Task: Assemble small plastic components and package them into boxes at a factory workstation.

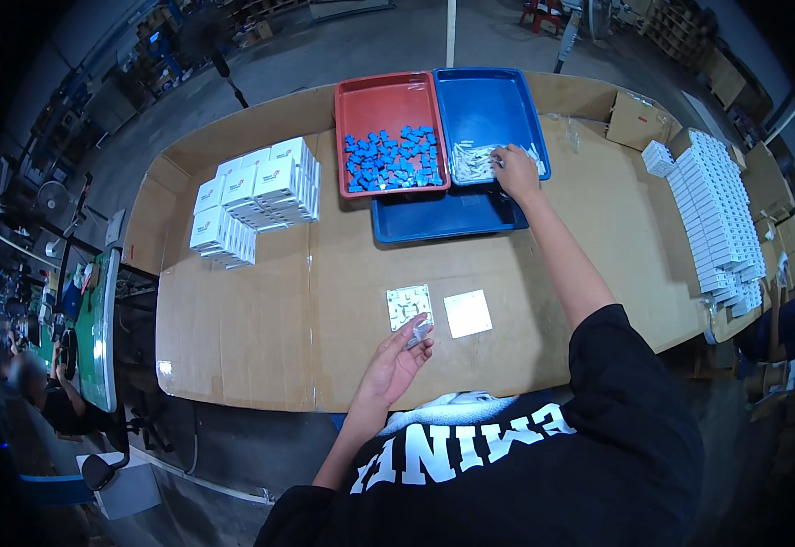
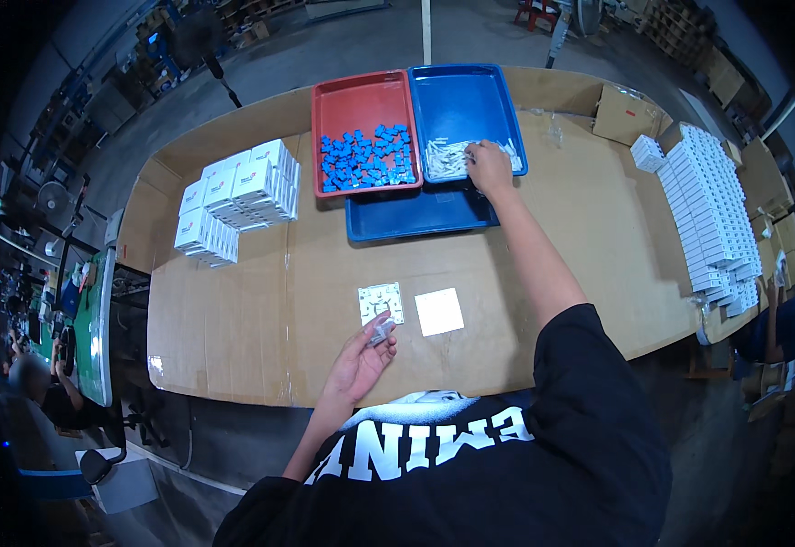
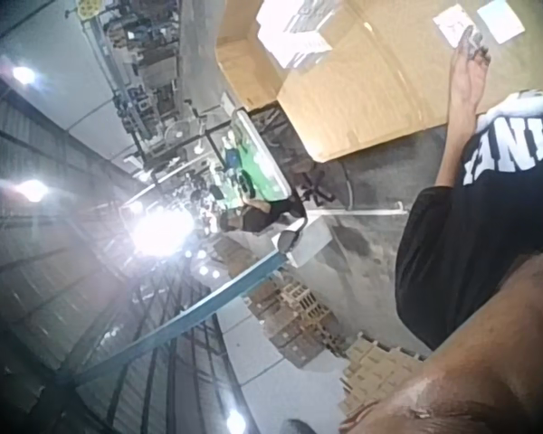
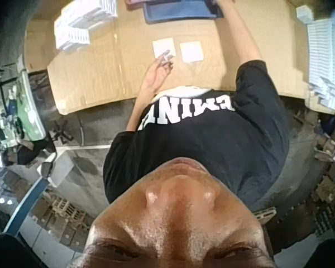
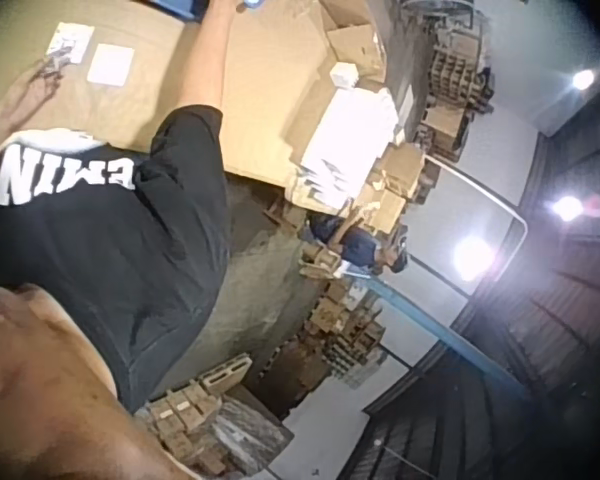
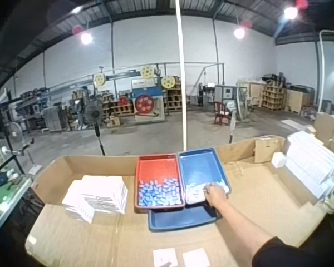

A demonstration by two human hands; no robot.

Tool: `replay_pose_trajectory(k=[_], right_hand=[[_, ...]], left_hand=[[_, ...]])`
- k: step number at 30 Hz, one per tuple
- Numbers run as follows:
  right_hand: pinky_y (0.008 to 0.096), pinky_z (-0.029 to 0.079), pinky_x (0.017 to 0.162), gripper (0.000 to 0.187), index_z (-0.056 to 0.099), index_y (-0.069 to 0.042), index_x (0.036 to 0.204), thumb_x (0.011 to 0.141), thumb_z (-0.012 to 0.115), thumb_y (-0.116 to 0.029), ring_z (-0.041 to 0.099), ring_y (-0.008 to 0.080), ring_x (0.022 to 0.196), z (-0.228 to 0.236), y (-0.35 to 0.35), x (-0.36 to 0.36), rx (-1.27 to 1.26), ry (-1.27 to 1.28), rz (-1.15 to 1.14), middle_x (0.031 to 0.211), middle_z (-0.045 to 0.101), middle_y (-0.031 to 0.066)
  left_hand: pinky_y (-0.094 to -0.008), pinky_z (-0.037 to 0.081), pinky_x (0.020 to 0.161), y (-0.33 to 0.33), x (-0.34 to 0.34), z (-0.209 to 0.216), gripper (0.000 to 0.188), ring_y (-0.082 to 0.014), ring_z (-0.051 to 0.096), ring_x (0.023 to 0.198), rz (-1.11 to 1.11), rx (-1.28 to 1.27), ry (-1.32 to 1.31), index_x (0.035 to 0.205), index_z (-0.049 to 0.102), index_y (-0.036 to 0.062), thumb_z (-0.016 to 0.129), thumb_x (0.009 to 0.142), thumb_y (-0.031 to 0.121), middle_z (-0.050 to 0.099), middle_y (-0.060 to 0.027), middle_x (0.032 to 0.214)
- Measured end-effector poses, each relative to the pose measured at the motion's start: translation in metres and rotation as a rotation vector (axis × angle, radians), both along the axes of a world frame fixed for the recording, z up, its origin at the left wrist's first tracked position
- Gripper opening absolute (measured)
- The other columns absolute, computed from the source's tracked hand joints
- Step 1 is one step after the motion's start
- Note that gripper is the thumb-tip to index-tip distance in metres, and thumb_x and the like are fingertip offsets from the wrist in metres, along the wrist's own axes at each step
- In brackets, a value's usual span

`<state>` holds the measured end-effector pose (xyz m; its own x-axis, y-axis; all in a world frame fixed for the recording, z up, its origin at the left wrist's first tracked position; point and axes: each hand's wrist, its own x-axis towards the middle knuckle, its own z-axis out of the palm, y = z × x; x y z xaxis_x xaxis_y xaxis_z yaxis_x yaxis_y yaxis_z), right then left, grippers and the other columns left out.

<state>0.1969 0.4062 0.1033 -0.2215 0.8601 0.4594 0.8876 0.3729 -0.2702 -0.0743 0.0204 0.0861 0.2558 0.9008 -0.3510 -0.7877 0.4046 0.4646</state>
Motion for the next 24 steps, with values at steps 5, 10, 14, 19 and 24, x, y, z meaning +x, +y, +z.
replay_pose_trajectory(k=[5, 10, 14, 19, 24], right_hand=[[0.0494, 0.053, 0.088, 0.021, 0.075, -0.01, 0.105, 0.084, 0.071, -0.012, 0.067, 0.0333, 0.104, -0.002, 0.007, 0.005, -0.038, 0.043, -0.01, 0.101, 0.071, 0.0125], [0.0493, 0.052, 0.086, 0.02, 0.076, -0.01, 0.102, 0.083, 0.07, -0.011, 0.067, 0.0334, 0.104, -0.005, 0.007, 0.003, 0.013, -0.081, -0.026, 0.101, 0.072, 0.012], [0.0492, 0.052, 0.086, 0.019, 0.077, -0.01, 0.101, 0.083, 0.071, -0.011, 0.068, 0.0335, 0.101, -0.009, 0.014, 0.009, 0.026, -0.006, 0.002, 0.099, 0.072, 0.0126], [0.0469, 0.054, 0.086, 0.015, 0.078, -0.008, 0.098, 0.086, 0.071, -0.014, 0.069, 0.0353, 0.098, -0.006, 0.013, 0.012, -0.095, 0.139, -0.004, 0.098, 0.073, 0.014], [0.0366, 0.053, 0.081, 0.017, 0.078, -0.006, 0.102, 0.092, 0.074, -0.02, 0.07, 0.0223, 0.092, 0.006, 0.013, 0.015, -0.141, 0.495, -0.022, 0.1, 0.076, 0.0094]], left_hand=[[-0.0306, 0.052, 0.1, 0.002, 0.002, 0.005, 0.056, -0.0196, 0.062, 0.114, -0.028, 0.064, -0.019, 0.151, 0.046, -0.0034, 0.063, 0.105, 0.024, 0.063, -0.0129, 0.131], [-0.0311, 0.052, 0.101, 0.002, 0.003, 0.003, 0.058, -0.0202, 0.062, 0.115, -0.015, 0.067, 0.006, 0.151, 0.045, -0.0039, 0.064, 0.105, 0.026, 0.063, -0.0128, 0.131], [-0.0333, 0.053, 0.101, 0.0, 0.002, 0.005, 0.054, -0.0216, 0.063, 0.115, -0.012, 0.048, 0.017, 0.149, 0.048, -0.0015, 0.061, 0.106, 0.03, 0.063, -0.0133, 0.131], [-0.0364, 0.053, 0.098, 0.001, 0.0, 0.005, 0.054, -0.0238, 0.063, 0.113, -0.016, -0.003, -0.003, 0.146, 0.052, 0.0019, 0.048, 0.11, 0.042, 0.064, -0.0132, 0.129], [-0.0372, 0.053, 0.095, 0.004, 0.0, -0.001, 0.056, -0.0241, 0.064, 0.11, -0.007, 0.012, 0.01, 0.143, 0.054, 0.0029, 0.041, 0.112, 0.047, 0.067, -0.0124, 0.123]])
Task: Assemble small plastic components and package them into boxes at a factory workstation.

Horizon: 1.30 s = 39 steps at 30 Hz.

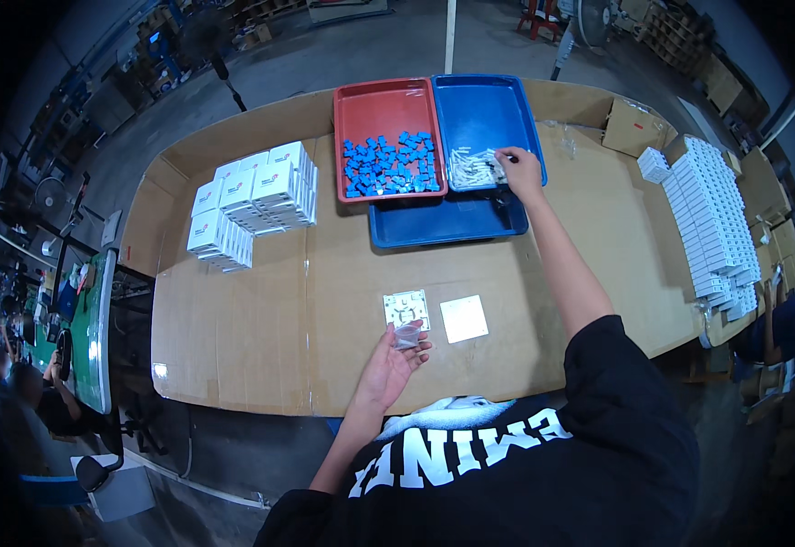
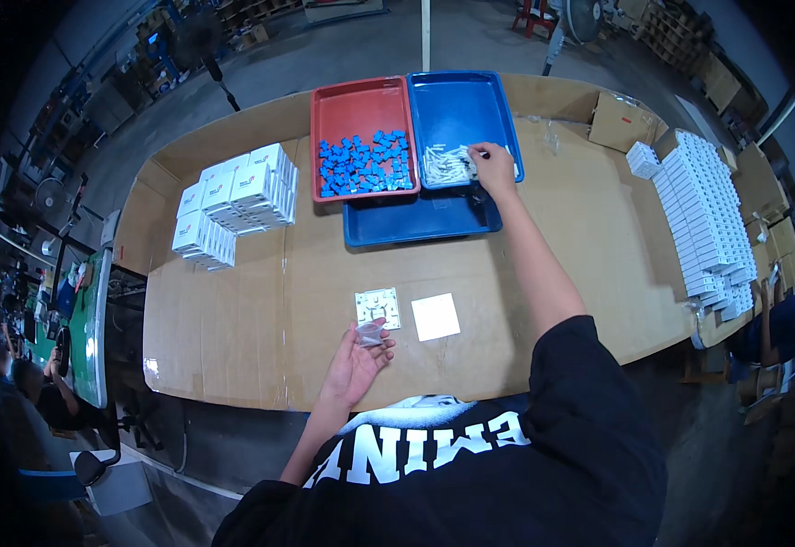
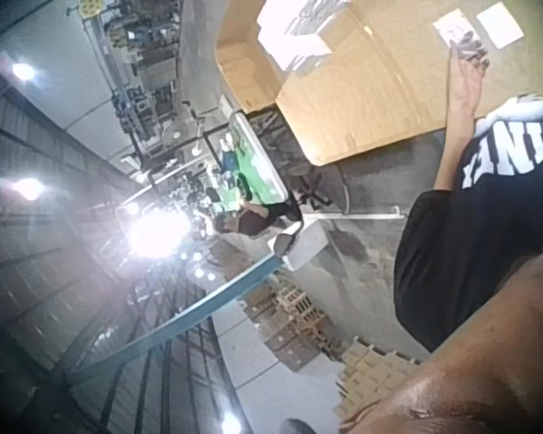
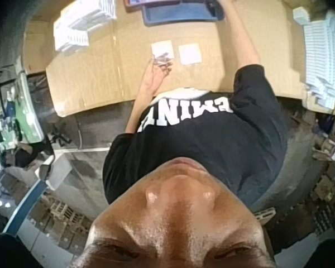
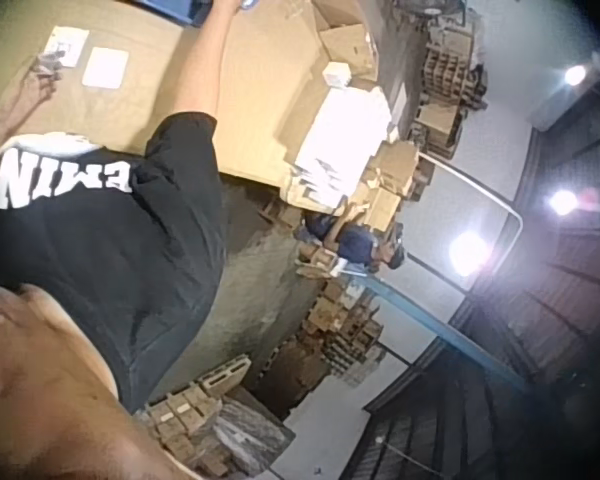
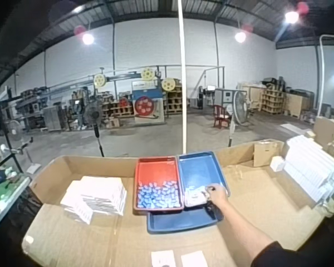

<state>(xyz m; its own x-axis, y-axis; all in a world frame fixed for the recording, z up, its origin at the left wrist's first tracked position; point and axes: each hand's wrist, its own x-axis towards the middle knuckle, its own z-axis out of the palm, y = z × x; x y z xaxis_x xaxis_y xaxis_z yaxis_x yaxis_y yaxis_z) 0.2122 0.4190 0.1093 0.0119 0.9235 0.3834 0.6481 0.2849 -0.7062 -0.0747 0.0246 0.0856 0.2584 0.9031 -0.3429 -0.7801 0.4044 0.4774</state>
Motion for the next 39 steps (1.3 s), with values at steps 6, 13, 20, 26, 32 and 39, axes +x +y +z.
replay_pose_trajectory(k=[6, 13, 20, 26, 32, 39], right_hand=[[0.0257, 0.048, 0.076, 0.019, 0.077, -0.011, 0.112, 0.101, 0.071, -0.025, 0.064, 0.0081, 0.09, 0.062, -0.06, -0.023, -0.323, 0.936, 0.248, 0.107, 0.078, -0.0002], [0.0257, 0.052, 0.067, 0.019, 0.07, -0.004, 0.113, 0.095, 0.074, -0.009, 0.065, 0.0097, 0.08, 0.043, -0.121, -0.036, -0.431, 1.096, 0.323, 0.107, 0.076, 0.0091], [0.0223, 0.05, 0.056, 0.014, 0.067, -0.003, 0.104, 0.092, 0.075, -0.006, 0.064, 0.0082, 0.069, -0.021, -0.223, -0.059, -0.779, 1.01, 0.265, 0.096, 0.076, 0.0077], [0.0211, 0.048, 0.056, 0.018, 0.07, -0.001, 0.111, 0.095, 0.074, -0.006, 0.061, 0.0069, 0.067, -0.034, -0.276, -0.084, -0.923, 1.022, 0.322, 0.093, 0.074, 0.0057], [0.0234, 0.051, 0.062, 0.033, 0.063, -0.001, 0.133, 0.101, 0.065, -0.007, 0.06, 0.0072, 0.068, -0.001, -0.288, -0.091, -0.924, 0.9, 0.526, 0.099, 0.074, 0.0055], [0.0213, 0.05, 0.061, 0.014, 0.068, 0.0, 0.113, 0.1, 0.067, -0.005, 0.061, 0.0061, 0.069, 0.015, -0.288, -0.097, -0.873, 0.815, 0.527, 0.091, 0.073, 0.0031]], left_hand=[[-0.0366, 0.053, 0.095, -0.004, 0.0, -0.007, 0.056, -0.0232, 0.065, 0.106, 0.053, -0.037, -0.098, 0.142, 0.056, 0.0039, 0.043, 0.111, 0.049, 0.068, -0.0117, 0.117], [-0.0363, 0.059, 0.085, -0.004, 0.004, -0.007, 0.055, -0.0221, 0.069, 0.098, 0.109, -0.16, -0.156, 0.143, 0.056, 0.0075, 0.045, 0.11, 0.05, 0.07, -0.0054, 0.113], [-0.0346, 0.053, 0.091, 0.003, 0.003, 0.001, 0.055, -0.0198, 0.065, 0.109, 0.09, -0.147, -0.06, 0.141, 0.059, 0.0114, 0.048, 0.108, 0.054, 0.068, -0.0044, 0.125], [-0.0351, 0.051, 0.098, 0.002, 0.012, -0.008, 0.053, -0.0195, 0.063, 0.116, 0.155, -0.173, -0.003, 0.141, 0.058, 0.0079, 0.055, 0.107, 0.048, 0.067, -0.0055, 0.121], [-0.0367, 0.056, 0.098, 0.001, 0.013, -0.018, 0.047, -0.0215, 0.067, 0.111, 0.167, -0.27, -0.117, 0.137, 0.057, 0.0077, 0.052, 0.109, 0.045, 0.068, -0.0049, 0.117], [-0.0372, 0.055, 0.096, 0.0, 0.016, -0.011, 0.044, -0.0198, 0.067, 0.11, 0.132, -0.252, -0.092, 0.132, 0.059, 0.0121, 0.054, 0.107, 0.048, 0.068, -0.0053, 0.116]])
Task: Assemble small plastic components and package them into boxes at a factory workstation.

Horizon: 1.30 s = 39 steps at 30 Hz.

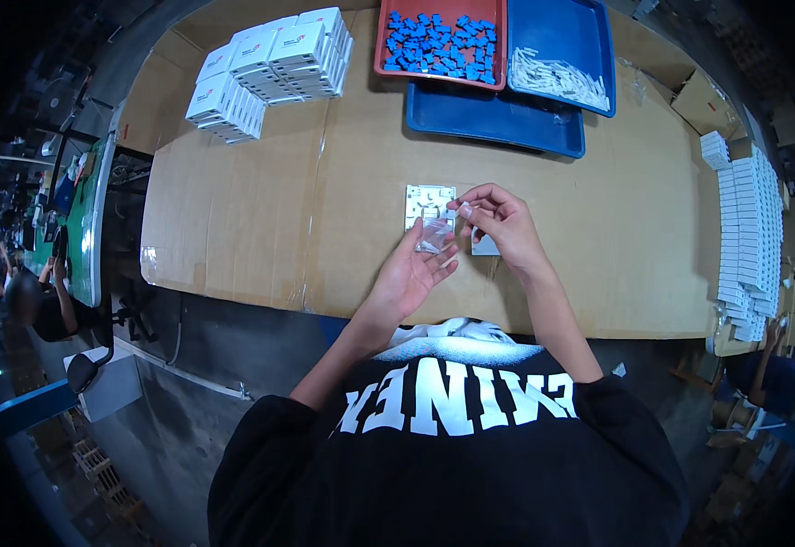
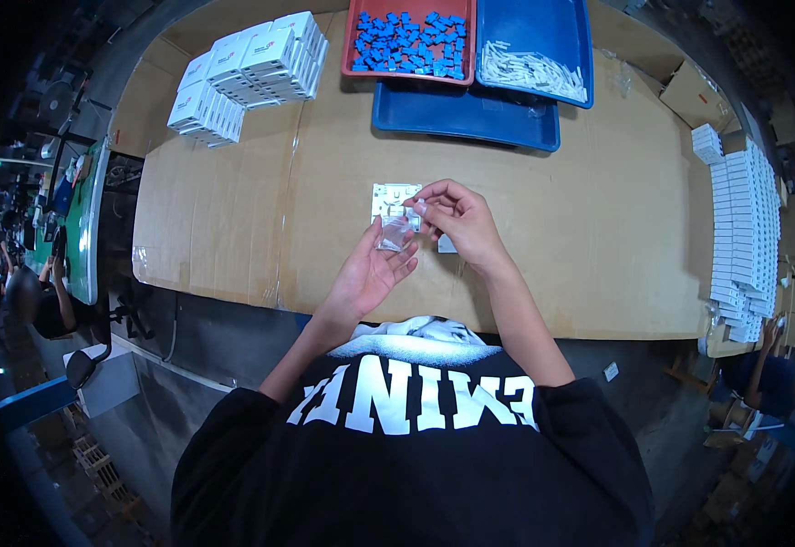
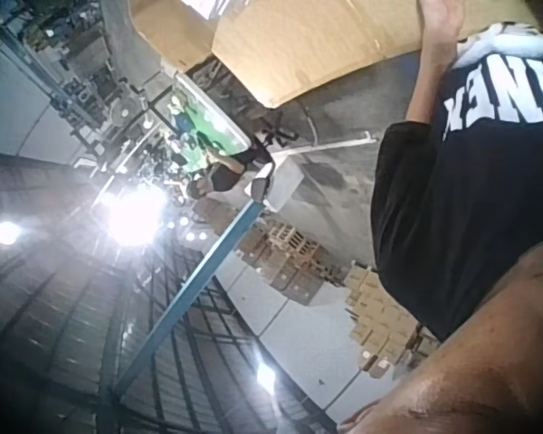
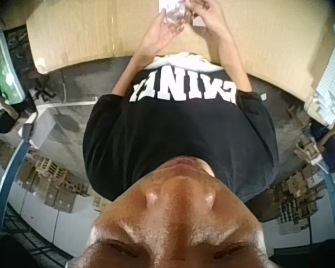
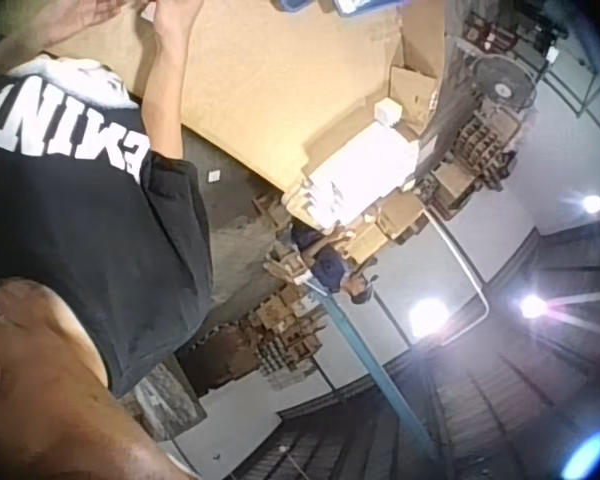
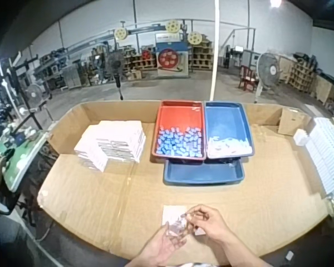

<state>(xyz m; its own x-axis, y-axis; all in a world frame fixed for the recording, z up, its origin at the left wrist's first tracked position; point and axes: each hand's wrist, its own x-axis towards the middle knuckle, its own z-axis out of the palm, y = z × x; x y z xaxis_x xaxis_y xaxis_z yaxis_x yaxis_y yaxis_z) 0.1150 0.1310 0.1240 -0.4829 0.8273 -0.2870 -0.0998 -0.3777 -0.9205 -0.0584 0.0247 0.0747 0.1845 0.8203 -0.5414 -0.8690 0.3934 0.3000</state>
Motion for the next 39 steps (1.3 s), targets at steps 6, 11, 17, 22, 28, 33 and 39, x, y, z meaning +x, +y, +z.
replay_pose_trajectory(k=[6, 11, 17, 22, 28, 33, 39], right_hand=[[0.0203, 0.046, 0.063, 0.016, 0.071, 0.001, 0.11, 0.095, 0.074, -0.004, 0.057, 0.0037, 0.07, -0.016, 0.006, 0.0, 0.161, -0.056, 0.099, 0.083, 0.067, -0.0023], [0.0225, 0.042, 0.063, 0.013, 0.075, -0.002, 0.102, 0.09, 0.078, -0.005, 0.05, 0.0031, 0.069, -0.01, 0.01, 0.002, 0.307, -0.276, 0.195, 0.081, 0.065, -0.0034], [0.0258, 0.045, 0.071, 0.005, 0.075, -0.002, 0.088, 0.084, 0.079, -0.003, 0.058, 0.0086, 0.081, -0.001, 0.022, 0.002, 0.474, -0.279, 0.402, 0.107, 0.07, 0.0019], [0.0289, 0.049, 0.083, 0.004, 0.075, 0.001, 0.088, 0.084, 0.075, -0.001, 0.064, 0.0153, 0.096, 0.002, 0.029, -0.003, 0.51, -0.276, 0.542, 0.117, 0.068, 0.006], [0.0325, 0.052, 0.091, 0.014, 0.078, 0.0, 0.1, 0.095, 0.069, -0.01, 0.066, 0.0194, 0.106, 0.0, 0.028, -0.004, 0.538, -0.324, 0.701, 0.127, 0.068, 0.0091], [0.0333, 0.052, 0.095, 0.026, 0.077, 0.0, 0.108, 0.103, 0.064, -0.022, 0.067, 0.0218, 0.111, 0.004, 0.021, -0.007, 0.461, -0.274, 0.662, 0.131, 0.067, 0.011], [0.0348, 0.051, 0.099, 0.027, 0.077, 0.002, 0.109, 0.103, 0.065, -0.022, 0.066, 0.0215, 0.115, 0.004, 0.024, -0.004, 0.471, -0.353, 0.748, 0.136, 0.066, 0.012]], left_hand=[[-0.036, 0.058, 0.093, -0.001, 0.0, 0.001, 0.04, -0.0189, 0.069, 0.106, -0.048, -0.017, 0.004, 0.131, 0.059, 0.0123, 0.059, 0.106, 0.043, 0.069, -0.007, 0.117], [-0.037, 0.056, 0.093, -0.002, 0.002, 0.004, 0.039, -0.0176, 0.065, 0.105, -0.048, -0.01, 0.059, 0.128, 0.062, 0.0131, 0.064, 0.104, 0.044, 0.069, -0.0053, 0.118], [-0.0367, 0.056, 0.093, -0.003, 0.001, 0.006, 0.041, -0.0169, 0.067, 0.106, -0.135, -0.015, 0.134, 0.129, 0.061, 0.0136, 0.063, 0.104, 0.047, 0.069, -0.0048, 0.119], [-0.0363, 0.055, 0.094, -0.006, -0.001, -0.002, 0.04, -0.0169, 0.067, 0.106, -0.145, 0.003, 0.163, 0.126, 0.062, 0.0131, 0.063, 0.104, 0.046, 0.07, -0.0038, 0.118], [-0.0357, 0.055, 0.095, -0.007, -0.003, -0.009, 0.04, -0.017, 0.067, 0.105, -0.124, 0.006, 0.147, 0.125, 0.062, 0.0123, 0.062, 0.104, 0.047, 0.069, -0.0024, 0.114], [-0.0357, 0.054, 0.096, -0.003, -0.003, 0.001, 0.04, -0.0174, 0.068, 0.105, -0.11, -0.031, 0.148, 0.126, 0.062, 0.0126, 0.056, 0.107, 0.047, 0.069, -0.0028, 0.114], [-0.0359, 0.052, 0.097, 0.0, -0.007, 0.005, 0.05, -0.0194, 0.068, 0.104, -0.155, 0.114, 0.182, 0.133, 0.061, 0.0058, 0.04, 0.113, 0.046, 0.069, -0.0068, 0.114]])
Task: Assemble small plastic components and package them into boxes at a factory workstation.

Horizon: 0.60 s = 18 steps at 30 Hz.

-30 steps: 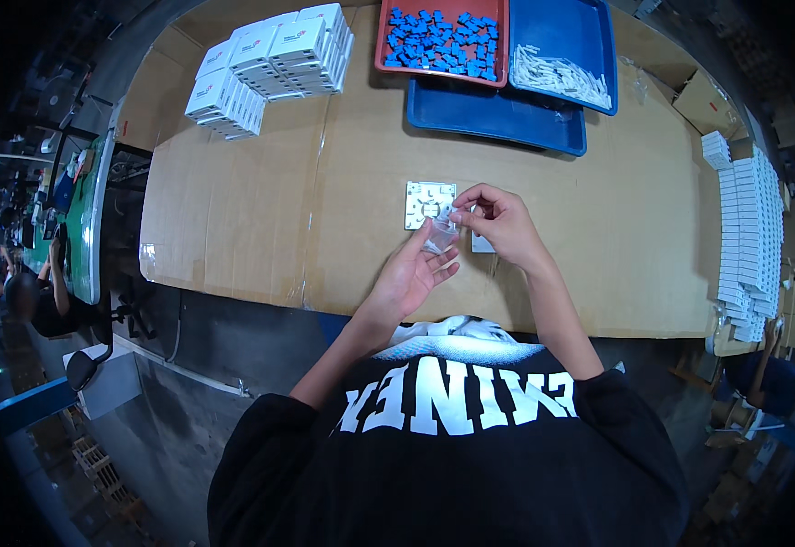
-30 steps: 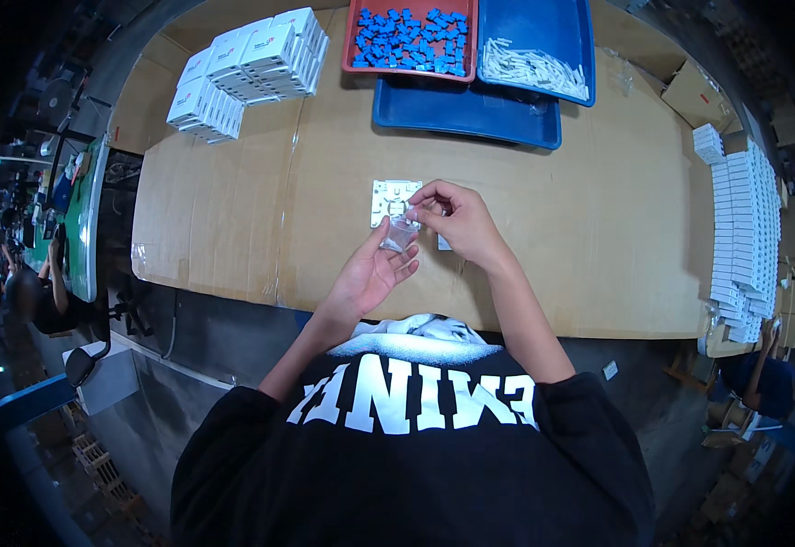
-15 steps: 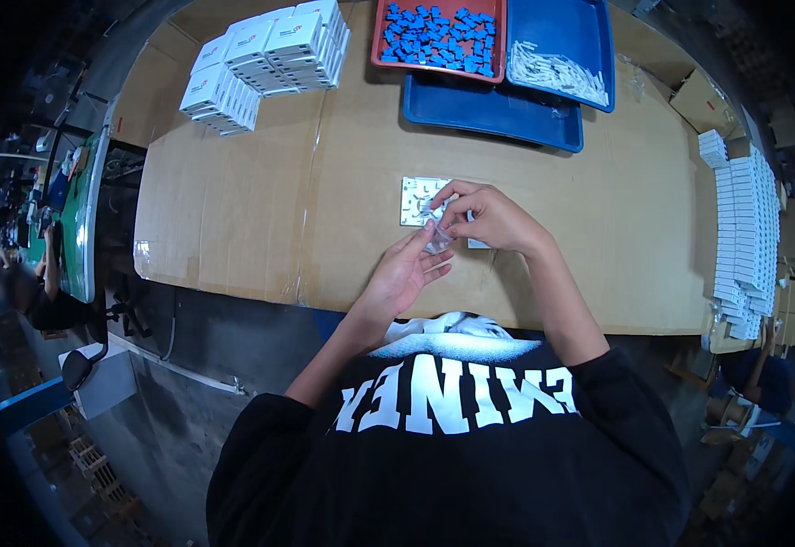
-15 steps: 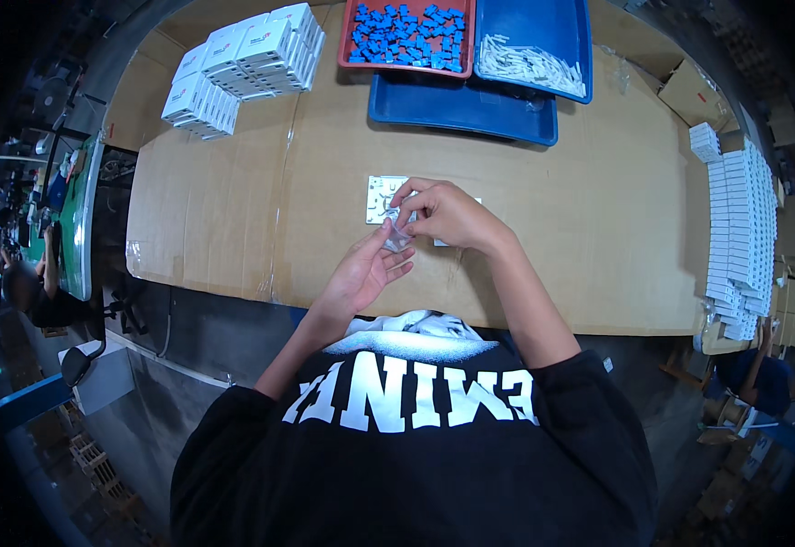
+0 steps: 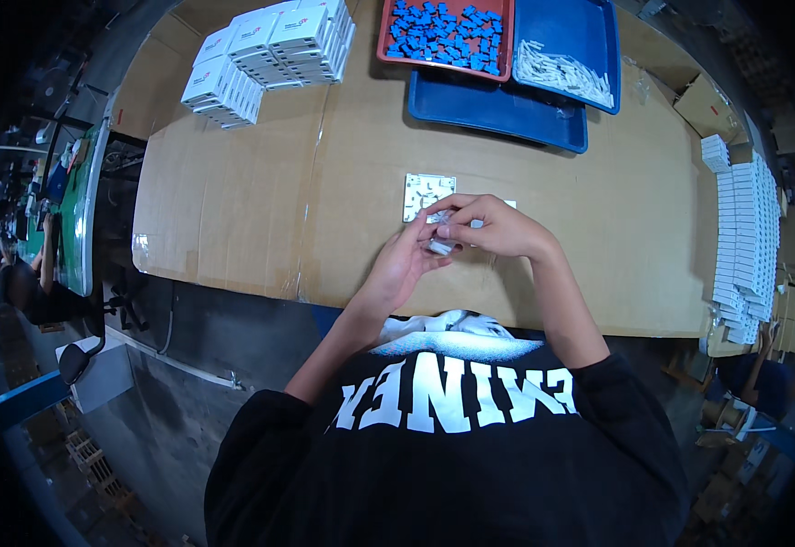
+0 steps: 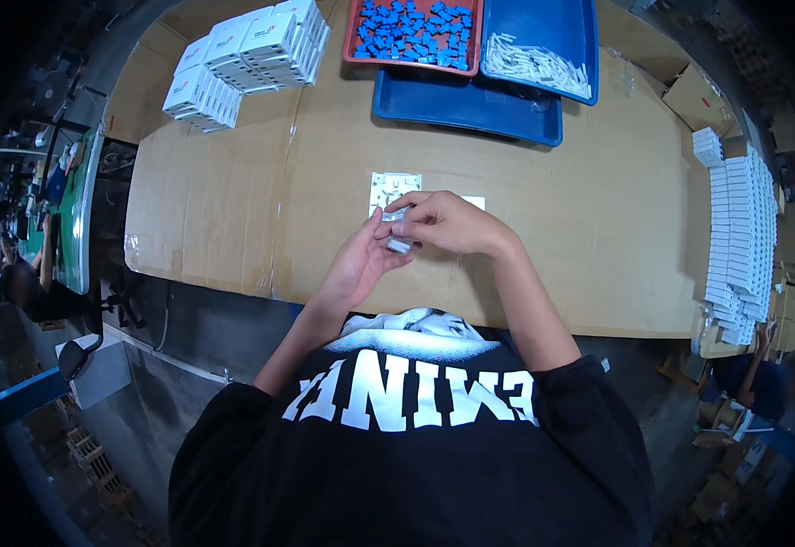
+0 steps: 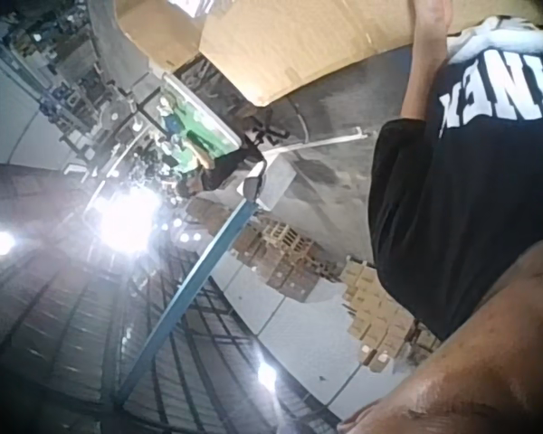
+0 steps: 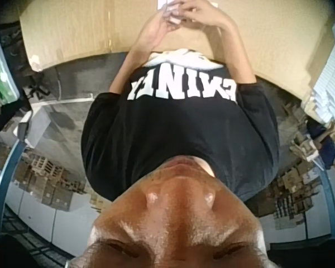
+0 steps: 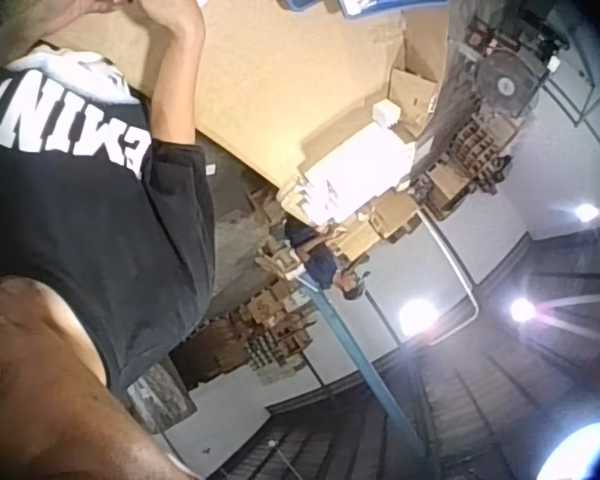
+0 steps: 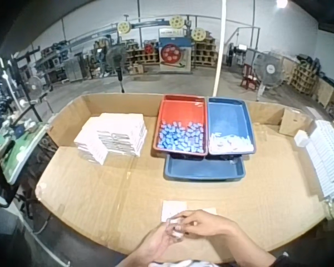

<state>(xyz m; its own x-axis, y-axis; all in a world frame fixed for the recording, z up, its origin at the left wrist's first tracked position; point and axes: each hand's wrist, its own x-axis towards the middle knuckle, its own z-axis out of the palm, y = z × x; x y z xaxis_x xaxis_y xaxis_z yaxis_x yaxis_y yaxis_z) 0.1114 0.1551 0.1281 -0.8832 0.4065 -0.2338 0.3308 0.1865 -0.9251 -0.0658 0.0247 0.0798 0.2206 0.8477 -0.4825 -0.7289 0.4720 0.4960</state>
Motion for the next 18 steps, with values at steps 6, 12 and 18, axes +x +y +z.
replay_pose_trajectory(k=[6, 12, 18], right_hand=[[0.0358, 0.05, 0.101, 0.028, 0.077, 0.004, 0.107, 0.105, 0.062, -0.02, 0.065, 0.0214, 0.116, 0.008, 0.0, -0.001, -0.213, 0.165, 0.042, 0.139, 0.065, 0.0131], [0.0357, 0.049, 0.1, 0.033, 0.076, 0.005, 0.106, 0.108, 0.058, -0.023, 0.063, 0.0202, 0.116, 0.015, -0.002, -0.003, -0.29, 0.091, 0.018, 0.14, 0.065, 0.0132], [0.0366, 0.05, 0.096, 0.039, 0.074, 0.006, 0.107, 0.109, 0.056, -0.029, 0.064, 0.0212, 0.107, 0.011, 0.001, -0.001, -0.137, 0.132, 0.004, 0.135, 0.067, 0.0146]], left_hand=[[-0.033, 0.055, 0.088, 0.007, -0.008, 0.014, 0.053, -0.0194, 0.07, 0.094, -0.186, 0.247, 0.3, 0.134, 0.06, 0.0005, 0.04, 0.113, 0.045, 0.071, -0.0109, 0.115], [-0.033, 0.057, 0.084, 0.006, -0.007, 0.007, 0.045, -0.0187, 0.07, 0.091, -0.089, 0.173, 0.074, 0.13, 0.06, 0.0014, 0.042, 0.113, 0.039, 0.07, -0.0109, 0.111], [-0.0333, 0.057, 0.085, 0.006, -0.006, 0.006, 0.038, -0.0185, 0.069, 0.093, -0.078, 0.187, 0.06, 0.127, 0.06, 0.0019, 0.046, 0.112, 0.035, 0.069, -0.0099, 0.109]])
